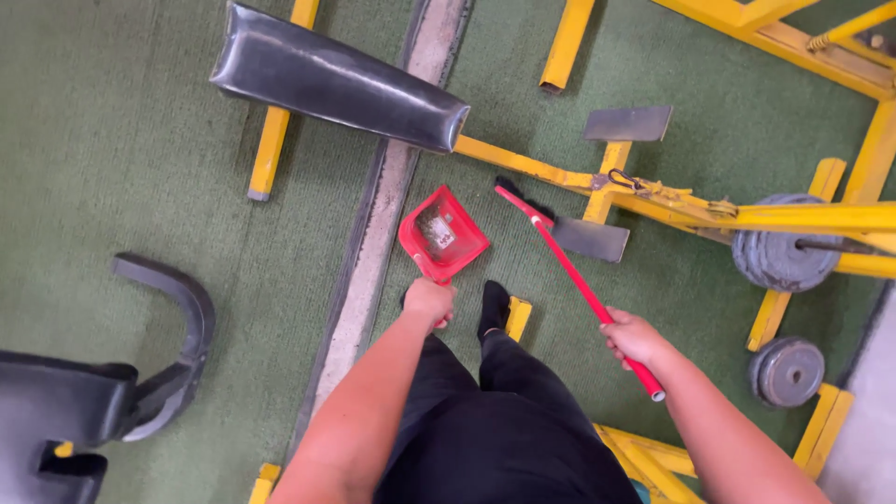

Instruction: Sweeping dust and debris into a dustpan in a gym weight training area.

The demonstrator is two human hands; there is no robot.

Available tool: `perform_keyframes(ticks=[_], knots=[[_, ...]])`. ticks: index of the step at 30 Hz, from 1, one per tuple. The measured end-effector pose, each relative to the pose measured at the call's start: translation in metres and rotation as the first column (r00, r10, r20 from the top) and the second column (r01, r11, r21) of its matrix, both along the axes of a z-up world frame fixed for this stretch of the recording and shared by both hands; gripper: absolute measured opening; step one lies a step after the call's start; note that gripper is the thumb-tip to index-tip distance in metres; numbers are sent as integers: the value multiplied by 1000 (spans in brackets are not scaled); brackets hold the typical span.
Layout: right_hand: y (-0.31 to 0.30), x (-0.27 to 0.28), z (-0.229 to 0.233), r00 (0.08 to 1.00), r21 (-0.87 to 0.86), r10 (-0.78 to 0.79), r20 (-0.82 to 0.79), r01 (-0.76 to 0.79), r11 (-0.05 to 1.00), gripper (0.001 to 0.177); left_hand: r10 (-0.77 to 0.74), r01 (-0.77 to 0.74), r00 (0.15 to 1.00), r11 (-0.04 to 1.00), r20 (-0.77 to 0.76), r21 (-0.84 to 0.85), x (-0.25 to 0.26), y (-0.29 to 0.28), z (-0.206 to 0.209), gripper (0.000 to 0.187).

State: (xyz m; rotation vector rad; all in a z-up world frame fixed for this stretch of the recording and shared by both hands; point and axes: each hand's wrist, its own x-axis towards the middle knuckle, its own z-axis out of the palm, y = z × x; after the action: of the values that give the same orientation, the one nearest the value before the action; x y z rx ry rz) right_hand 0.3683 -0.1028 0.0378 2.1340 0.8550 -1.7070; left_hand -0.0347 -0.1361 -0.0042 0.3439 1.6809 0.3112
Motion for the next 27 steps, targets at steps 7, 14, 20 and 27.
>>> perform_keyframes(ticks=[7, 14, 20, 27], knots=[[38, -17, -32, 731, 124, 639, 241, -676, 726, 70, 83, -81, 996, 995, 27, -56, 15, -18, -7, 15], [23, -21, 33, 415, -62, 875, 249, -895, 442, 85, 89, -90, 995, 996, -47, -15, 47, -3, -21, 18], [10, 100, -26, 431, 138, 834, 344, -902, 409, 80, -96, 94, 982, 995, -165, -23, 61, 11, -8, 29], [59, 38, 28, 595, 5, 726, 344, -774, 633, 50, -86, 87, 977, 996, -196, -3, 81, 8, 11, 31]])
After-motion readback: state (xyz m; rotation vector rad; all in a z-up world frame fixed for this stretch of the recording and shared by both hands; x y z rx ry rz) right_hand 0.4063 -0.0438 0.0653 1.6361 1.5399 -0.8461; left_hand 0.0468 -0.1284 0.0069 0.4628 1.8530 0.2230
